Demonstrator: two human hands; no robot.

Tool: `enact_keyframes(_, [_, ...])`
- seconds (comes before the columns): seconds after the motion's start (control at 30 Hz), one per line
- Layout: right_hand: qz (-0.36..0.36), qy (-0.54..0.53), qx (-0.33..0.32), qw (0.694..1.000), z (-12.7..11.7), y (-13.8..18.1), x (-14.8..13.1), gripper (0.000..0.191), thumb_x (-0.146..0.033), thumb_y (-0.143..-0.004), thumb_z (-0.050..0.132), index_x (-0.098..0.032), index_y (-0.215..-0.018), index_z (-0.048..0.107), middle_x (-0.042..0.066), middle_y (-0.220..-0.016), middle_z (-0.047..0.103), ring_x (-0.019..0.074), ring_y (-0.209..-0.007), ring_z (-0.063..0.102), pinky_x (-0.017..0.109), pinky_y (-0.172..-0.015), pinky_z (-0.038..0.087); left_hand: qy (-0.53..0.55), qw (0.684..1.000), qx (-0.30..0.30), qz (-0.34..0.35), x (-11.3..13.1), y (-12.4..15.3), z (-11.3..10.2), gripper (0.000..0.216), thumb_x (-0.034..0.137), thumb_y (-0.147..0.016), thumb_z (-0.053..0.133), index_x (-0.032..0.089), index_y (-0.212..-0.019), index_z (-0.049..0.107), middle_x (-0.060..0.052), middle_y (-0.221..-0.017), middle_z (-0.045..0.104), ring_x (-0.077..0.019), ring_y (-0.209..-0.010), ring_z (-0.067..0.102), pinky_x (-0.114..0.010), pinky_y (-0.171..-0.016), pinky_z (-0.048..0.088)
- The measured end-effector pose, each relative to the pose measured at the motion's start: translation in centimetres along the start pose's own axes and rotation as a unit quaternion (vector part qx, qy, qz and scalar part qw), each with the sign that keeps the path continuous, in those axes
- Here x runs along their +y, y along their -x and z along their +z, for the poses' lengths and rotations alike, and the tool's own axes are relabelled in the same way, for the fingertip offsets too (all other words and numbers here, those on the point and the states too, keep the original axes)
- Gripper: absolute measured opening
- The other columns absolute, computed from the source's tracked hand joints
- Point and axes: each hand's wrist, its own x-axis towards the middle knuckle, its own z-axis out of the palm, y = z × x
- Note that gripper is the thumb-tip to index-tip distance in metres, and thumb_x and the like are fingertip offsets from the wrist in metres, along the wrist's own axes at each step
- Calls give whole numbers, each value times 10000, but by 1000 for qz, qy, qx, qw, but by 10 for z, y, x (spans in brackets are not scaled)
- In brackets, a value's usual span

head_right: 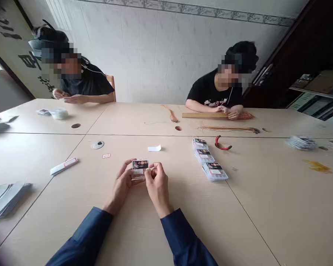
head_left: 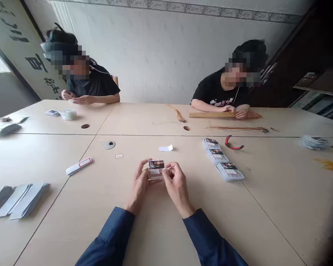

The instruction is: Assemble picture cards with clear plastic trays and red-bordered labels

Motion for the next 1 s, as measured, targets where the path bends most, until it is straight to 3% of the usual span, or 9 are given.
enact_keyframes(0.2, [17, -2, 13, 1000, -3, 0, -3, 168, -351, -869, 513, -205, -952, 500, -99, -526, 358, 108, -477, 348, 217, -485, 320, 25, 1000, 8, 2, 4, 2, 1, 376, 226, -822, 545, 220, -1197, 519, -73, -1019, 707, -214, -868, 698, -421, -802, 577])
enact_keyframes(0.47, [8, -10, 6, 1000, -1, 1, -2, 183, -376, -883, 504, -203, -941, 514, -88, -536, 396, 112, -493, 379, 219, -502, 345, -14, 1000, 10, 11, 5, 2, 1, 518, 188, -733, 697, 229, -1207, 491, -71, -986, 703, -233, -919, 688, -415, -833, 566])
enact_keyframes(0.87, [13, -9, 6, 1000, 0, 0, -2, 197, -393, -876, 518, -198, -869, 543, -79, -552, 377, 108, -510, 367, 224, -502, 321, 43, 999, 10, 10, 8, 3, 0, 379, 250, -821, 519, 199, -1196, 492, -83, -1005, 712, -228, -868, 704, -439, -800, 569])
enact_keyframes(1.0, [77, -109, -22, 991, -4, 6, -31, 310, -500, -831, 582, -196, -881, 553, -79, -555, 358, 95, -486, 317, 216, -450, 272, 56, 998, 21, 10, 5, 2, 0, 345, 352, -853, 537, 209, -1164, 497, -97, -1043, 705, -237, -865, 702, -414, -758, 571])
